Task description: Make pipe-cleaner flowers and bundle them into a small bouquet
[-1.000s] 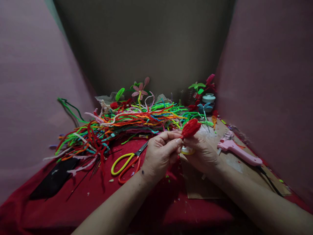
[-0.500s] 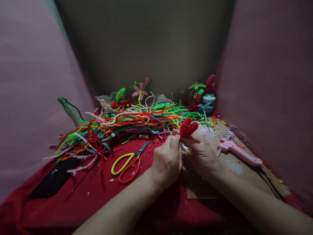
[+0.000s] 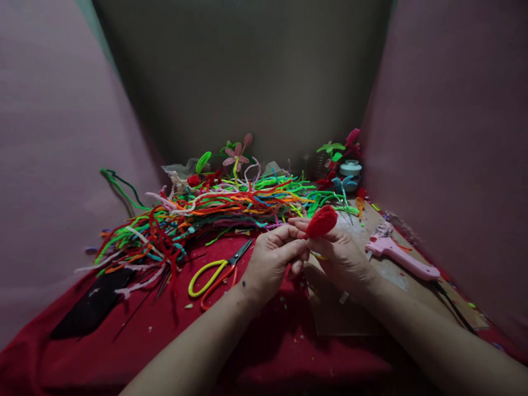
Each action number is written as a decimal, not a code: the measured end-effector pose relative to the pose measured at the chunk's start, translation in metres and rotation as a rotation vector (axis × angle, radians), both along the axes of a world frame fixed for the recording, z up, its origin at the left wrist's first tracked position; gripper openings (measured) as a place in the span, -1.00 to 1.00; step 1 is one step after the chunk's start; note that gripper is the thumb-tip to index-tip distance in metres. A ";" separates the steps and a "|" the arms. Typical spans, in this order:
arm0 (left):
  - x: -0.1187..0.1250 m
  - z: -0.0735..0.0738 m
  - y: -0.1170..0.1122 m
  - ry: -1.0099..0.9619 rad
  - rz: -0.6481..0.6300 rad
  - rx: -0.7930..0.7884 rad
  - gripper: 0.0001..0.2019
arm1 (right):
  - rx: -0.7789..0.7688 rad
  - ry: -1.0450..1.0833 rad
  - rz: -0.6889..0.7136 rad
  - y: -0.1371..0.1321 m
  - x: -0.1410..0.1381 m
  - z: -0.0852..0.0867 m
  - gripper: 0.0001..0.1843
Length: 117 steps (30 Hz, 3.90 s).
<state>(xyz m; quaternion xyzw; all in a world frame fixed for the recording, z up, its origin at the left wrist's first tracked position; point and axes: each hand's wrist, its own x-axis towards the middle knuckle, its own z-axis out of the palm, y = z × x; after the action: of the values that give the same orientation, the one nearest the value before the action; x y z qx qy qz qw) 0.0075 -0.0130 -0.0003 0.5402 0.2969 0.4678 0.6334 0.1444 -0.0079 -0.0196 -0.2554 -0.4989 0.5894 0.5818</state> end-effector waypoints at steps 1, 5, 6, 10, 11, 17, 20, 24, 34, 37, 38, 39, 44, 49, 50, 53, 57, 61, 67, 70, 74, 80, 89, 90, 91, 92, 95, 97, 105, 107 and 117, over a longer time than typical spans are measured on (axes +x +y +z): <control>-0.001 0.001 0.001 -0.034 -0.039 -0.046 -0.87 | 0.038 -0.031 0.005 0.000 0.002 0.000 -0.78; -0.006 0.004 0.003 -0.060 -0.126 -0.118 -0.84 | 0.148 -0.124 -0.023 -0.001 0.005 0.003 -0.83; -0.007 0.005 0.004 -0.048 -0.134 -0.107 -0.85 | 0.148 -0.121 -0.038 -0.003 0.005 0.004 -0.83; -0.008 0.007 0.005 0.023 -0.120 -0.051 -0.85 | 0.092 -0.028 -0.047 -0.008 -0.001 0.006 -0.83; -0.008 0.007 0.004 0.048 -0.106 -0.027 -0.84 | 0.067 -0.002 -0.051 -0.008 -0.003 0.007 -0.84; 0.001 0.002 -0.003 0.285 0.212 0.320 -0.88 | -0.053 0.114 -0.107 -0.010 -0.011 0.011 -0.87; 0.002 0.000 -0.004 0.292 0.271 0.299 -0.86 | -0.062 0.120 -0.061 -0.011 -0.013 0.011 -0.84; -0.001 0.002 -0.001 0.141 0.107 0.090 -0.82 | -0.073 0.110 0.021 -0.009 -0.011 0.008 -0.78; -0.004 0.004 0.005 -0.147 -0.175 -0.221 -0.80 | 0.049 -0.039 0.045 0.000 0.003 0.009 -0.82; -0.004 0.004 0.006 -0.213 -0.273 -0.289 -0.78 | 0.048 -0.061 0.111 0.002 0.006 0.010 -0.79; -0.004 0.004 0.006 -0.228 -0.305 -0.305 -0.78 | 0.047 -0.066 0.126 0.003 0.007 0.010 -0.80; -0.004 0.004 0.007 -0.237 -0.329 -0.317 -0.78 | 0.045 -0.072 0.135 0.003 0.007 0.010 -0.80; -0.003 0.002 0.007 -0.095 -0.227 -0.202 -0.80 | 0.000 -0.052 0.067 0.002 0.004 0.006 -0.76; 0.001 -0.005 0.000 0.386 0.277 0.375 -0.85 | -0.071 -0.001 -0.122 -0.004 -0.008 0.010 -0.88; 0.001 -0.007 -0.001 0.447 0.351 0.492 -0.87 | -0.082 -0.001 -0.170 -0.006 -0.010 0.012 -0.90; -0.001 -0.008 0.000 0.500 0.407 0.561 -0.85 | -0.088 -0.029 -0.229 -0.006 -0.015 0.018 -0.90; -0.006 0.001 0.006 0.275 0.161 0.177 -0.76 | -0.057 -0.036 -0.049 0.005 -0.012 0.020 -0.83; -0.011 0.009 0.009 -0.032 -0.093 -0.111 -0.79 | -0.045 -0.058 0.202 0.021 -0.003 0.019 -0.72; -0.014 0.005 0.012 -0.186 -0.287 -0.285 -0.79 | 0.008 -0.039 0.332 0.028 0.004 0.018 -0.73; -0.013 0.003 0.014 -0.153 -0.285 -0.266 -0.78 | -0.012 -0.006 0.288 0.025 0.002 0.016 -0.79; -0.008 0.001 0.012 0.128 -0.062 -0.009 -0.75 | -0.084 0.045 0.143 0.020 -0.007 0.009 -0.83; -0.005 -0.010 0.008 0.584 0.434 0.611 -0.88 | -0.120 0.067 -0.058 0.016 -0.017 0.003 -0.87; -0.009 0.005 0.008 0.136 0.076 -0.027 -0.73 | -0.056 0.005 0.078 0.019 -0.012 0.003 -0.73; -0.009 0.006 0.008 0.091 0.052 -0.067 -0.74 | -0.047 -0.014 0.071 0.019 -0.011 0.004 -0.73; -0.010 0.006 0.009 0.048 0.028 -0.101 -0.75 | -0.041 -0.031 0.057 0.019 -0.010 0.004 -0.73; -0.010 0.005 0.009 0.007 -0.001 -0.130 -0.76 | -0.039 -0.045 0.039 0.019 -0.008 0.005 -0.74; -0.011 0.004 0.011 -0.081 -0.084 -0.184 -0.78 | -0.028 -0.065 0.008 0.019 -0.006 0.009 -0.77; -0.011 0.004 0.011 -0.117 -0.121 -0.211 -0.79 | -0.033 -0.063 0.014 0.019 -0.006 0.011 -0.79; -0.013 -0.002 0.013 -0.284 -0.325 -0.315 -0.85 | -0.077 0.061 0.191 0.017 -0.005 0.010 -0.82; -0.014 -0.005 0.014 -0.317 -0.396 -0.323 -0.84 | -0.058 0.038 0.228 0.016 -0.004 0.009 -0.79; -0.013 0.002 0.012 -0.143 -0.340 -0.226 -0.78 | 0.004 0.008 0.107 0.011 -0.004 0.007 -0.84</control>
<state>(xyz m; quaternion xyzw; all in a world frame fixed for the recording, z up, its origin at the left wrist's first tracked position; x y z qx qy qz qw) -0.0054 -0.0010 0.0017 0.4736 0.2064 0.3550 0.7791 0.1406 0.0035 -0.0130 -0.2247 -0.5106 0.6197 0.5520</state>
